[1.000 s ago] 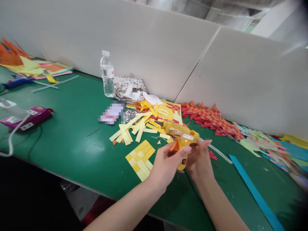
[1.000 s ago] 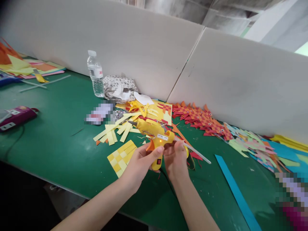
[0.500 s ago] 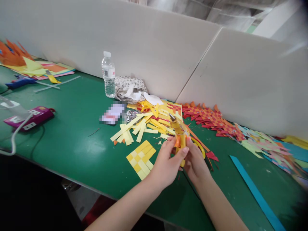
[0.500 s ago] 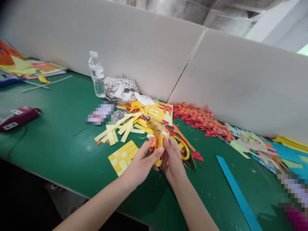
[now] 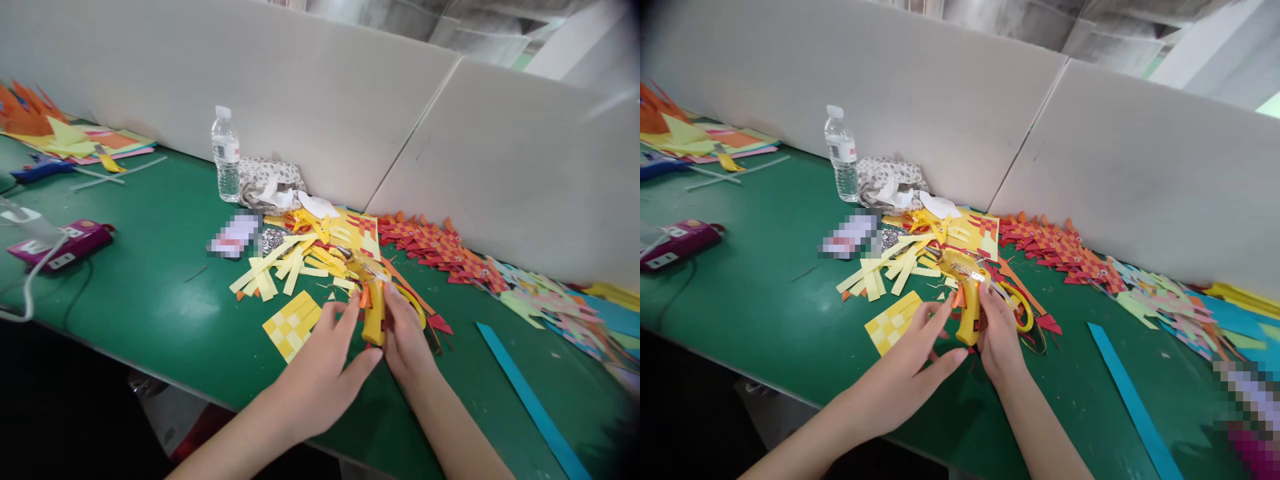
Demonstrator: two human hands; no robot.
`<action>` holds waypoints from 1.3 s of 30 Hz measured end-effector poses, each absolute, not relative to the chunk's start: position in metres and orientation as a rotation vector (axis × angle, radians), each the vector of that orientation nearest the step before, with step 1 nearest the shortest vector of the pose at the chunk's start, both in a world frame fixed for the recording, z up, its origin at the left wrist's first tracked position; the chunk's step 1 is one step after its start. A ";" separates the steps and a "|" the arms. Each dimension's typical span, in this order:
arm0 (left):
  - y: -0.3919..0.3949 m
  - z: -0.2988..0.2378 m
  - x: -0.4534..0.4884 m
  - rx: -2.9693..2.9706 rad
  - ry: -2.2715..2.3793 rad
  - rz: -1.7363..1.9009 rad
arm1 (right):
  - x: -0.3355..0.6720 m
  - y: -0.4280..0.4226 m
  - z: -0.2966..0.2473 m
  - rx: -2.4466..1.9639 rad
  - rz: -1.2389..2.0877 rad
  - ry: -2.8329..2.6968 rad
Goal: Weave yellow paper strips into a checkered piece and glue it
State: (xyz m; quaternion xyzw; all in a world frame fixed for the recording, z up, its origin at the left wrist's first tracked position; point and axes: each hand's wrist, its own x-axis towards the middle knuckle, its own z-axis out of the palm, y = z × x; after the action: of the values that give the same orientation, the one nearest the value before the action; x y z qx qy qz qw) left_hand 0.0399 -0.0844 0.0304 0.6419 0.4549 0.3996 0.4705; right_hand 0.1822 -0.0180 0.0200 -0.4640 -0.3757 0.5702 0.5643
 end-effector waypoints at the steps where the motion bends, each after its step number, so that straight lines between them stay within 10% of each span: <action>1: -0.088 0.029 0.031 1.635 1.179 0.955 | 0.183 -0.018 0.020 -1.096 1.340 -0.894; 22: -0.042 0.001 -0.013 2.162 1.987 0.401 | 0.190 -0.015 0.021 -1.116 1.287 -0.980; 39: -0.067 -0.008 -0.035 1.380 1.731 1.041 | 0.185 -0.019 0.026 -1.221 1.347 -1.059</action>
State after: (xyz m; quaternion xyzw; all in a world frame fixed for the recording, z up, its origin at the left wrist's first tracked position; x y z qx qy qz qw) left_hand -0.0348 -0.0672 -0.0082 0.5305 0.6651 0.4002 0.3406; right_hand 0.1855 -0.0185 0.0257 -0.5039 -0.4373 0.5561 0.4957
